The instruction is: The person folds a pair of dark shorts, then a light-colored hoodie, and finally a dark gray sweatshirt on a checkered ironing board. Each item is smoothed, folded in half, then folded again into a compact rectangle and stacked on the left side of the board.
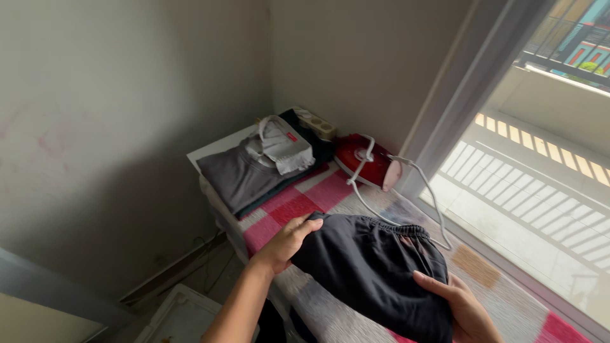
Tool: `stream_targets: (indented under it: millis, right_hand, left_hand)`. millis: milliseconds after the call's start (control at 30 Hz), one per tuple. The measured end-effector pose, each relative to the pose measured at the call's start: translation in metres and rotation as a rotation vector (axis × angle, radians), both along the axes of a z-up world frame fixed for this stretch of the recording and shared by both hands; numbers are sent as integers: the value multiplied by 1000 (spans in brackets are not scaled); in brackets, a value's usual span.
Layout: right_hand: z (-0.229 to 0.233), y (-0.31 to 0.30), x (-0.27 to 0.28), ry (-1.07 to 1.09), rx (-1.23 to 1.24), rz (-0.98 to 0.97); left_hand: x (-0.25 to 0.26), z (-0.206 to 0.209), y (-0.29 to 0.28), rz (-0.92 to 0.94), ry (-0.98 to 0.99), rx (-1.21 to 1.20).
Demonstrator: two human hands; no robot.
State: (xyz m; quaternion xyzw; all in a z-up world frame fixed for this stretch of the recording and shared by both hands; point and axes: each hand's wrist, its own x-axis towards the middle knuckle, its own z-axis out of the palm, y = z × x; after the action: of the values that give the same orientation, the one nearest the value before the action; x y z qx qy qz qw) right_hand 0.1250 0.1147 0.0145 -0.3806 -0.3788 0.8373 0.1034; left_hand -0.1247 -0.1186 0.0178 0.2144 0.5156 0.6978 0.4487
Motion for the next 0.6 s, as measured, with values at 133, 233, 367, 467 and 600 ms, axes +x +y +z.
stream_targets:
  millis: [133, 233, 367, 467, 600]
  right_hand:
    - [19, -45, -93, -45, 177, 98]
    - [27, -62, -157, 13, 230, 172]
    - [45, -77, -228, 31, 337, 233]
    - [52, -85, -276, 59, 384, 197]
    - [33, -106, -340, 169, 317, 225]
  left_hand:
    - [-87, 12, -57, 64, 110, -50]
    - [-146, 28, -70, 96, 83, -49]
    - [-233, 68, -70, 32, 295, -21]
    - [-297, 90, -60, 46, 528, -19]
    - [-378, 78, -62, 182, 589, -230]
